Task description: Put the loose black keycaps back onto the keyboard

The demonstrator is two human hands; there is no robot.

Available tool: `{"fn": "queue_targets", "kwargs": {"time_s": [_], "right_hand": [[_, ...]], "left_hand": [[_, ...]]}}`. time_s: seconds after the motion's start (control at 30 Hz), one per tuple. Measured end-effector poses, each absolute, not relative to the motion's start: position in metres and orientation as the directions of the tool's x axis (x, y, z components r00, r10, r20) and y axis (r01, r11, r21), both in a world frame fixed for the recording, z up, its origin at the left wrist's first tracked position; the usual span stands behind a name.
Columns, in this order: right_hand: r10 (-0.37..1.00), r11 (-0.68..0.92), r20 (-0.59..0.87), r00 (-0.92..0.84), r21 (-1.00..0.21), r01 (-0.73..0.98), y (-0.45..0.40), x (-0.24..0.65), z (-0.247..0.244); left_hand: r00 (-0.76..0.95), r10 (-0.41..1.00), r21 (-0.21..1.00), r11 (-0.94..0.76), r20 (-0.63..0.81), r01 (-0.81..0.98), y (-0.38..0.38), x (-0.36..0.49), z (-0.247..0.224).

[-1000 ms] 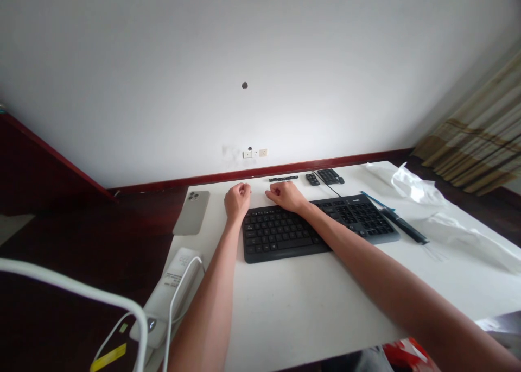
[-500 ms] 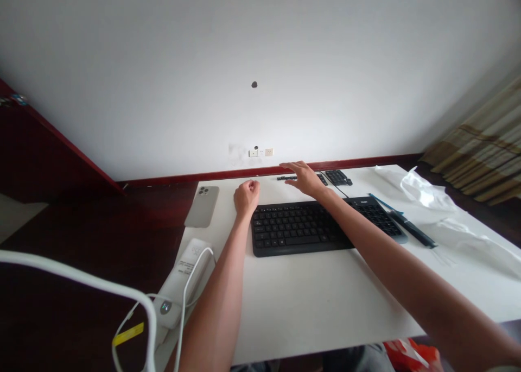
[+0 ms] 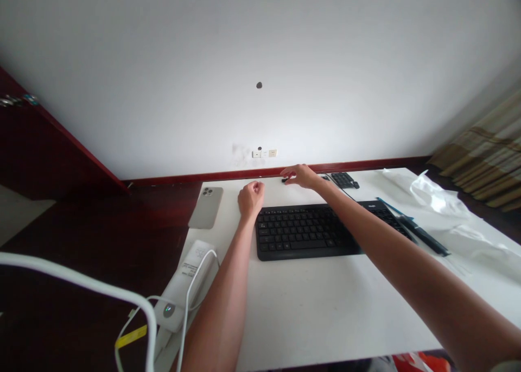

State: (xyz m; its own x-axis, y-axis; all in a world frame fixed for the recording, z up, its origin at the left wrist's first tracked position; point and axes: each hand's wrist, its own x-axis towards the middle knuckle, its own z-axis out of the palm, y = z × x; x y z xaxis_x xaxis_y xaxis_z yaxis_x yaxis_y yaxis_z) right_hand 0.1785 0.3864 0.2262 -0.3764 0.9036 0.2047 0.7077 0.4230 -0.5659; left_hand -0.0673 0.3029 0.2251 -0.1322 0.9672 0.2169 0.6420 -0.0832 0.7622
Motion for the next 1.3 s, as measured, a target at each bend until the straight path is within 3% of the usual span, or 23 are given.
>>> {"fn": "queue_targets", "kwargs": {"time_s": [0.17, 0.4, 0.67, 1.3], "right_hand": [[0.911, 0.4, 0.169, -0.376, -0.58, 0.71, 0.381, 0.161, 0.237], [0.869, 0.493, 0.308, -0.386, -0.587, 0.642, 0.321, 0.175, 0.244], [0.956, 0.274, 0.261, -0.133, -0.633, 0.724, 0.28, 0.242, 0.226], [0.948, 0.308, 0.244, -0.202, -0.563, 0.767, 0.283, 0.238, 0.224]], "left_hand": [[-0.123, 0.97, 0.757, -0.081, 0.209, 0.648, 0.302, -0.068, 0.226], [-0.125, 0.969, 0.753, -0.081, 0.213, 0.653, 0.301, -0.067, 0.225], [-0.116, 0.968, 0.745, -0.093, 0.223, 0.661, 0.302, -0.067, 0.224], [-0.098, 0.967, 0.753, -0.118, 0.236, 0.648, 0.304, -0.068, 0.221]]}}
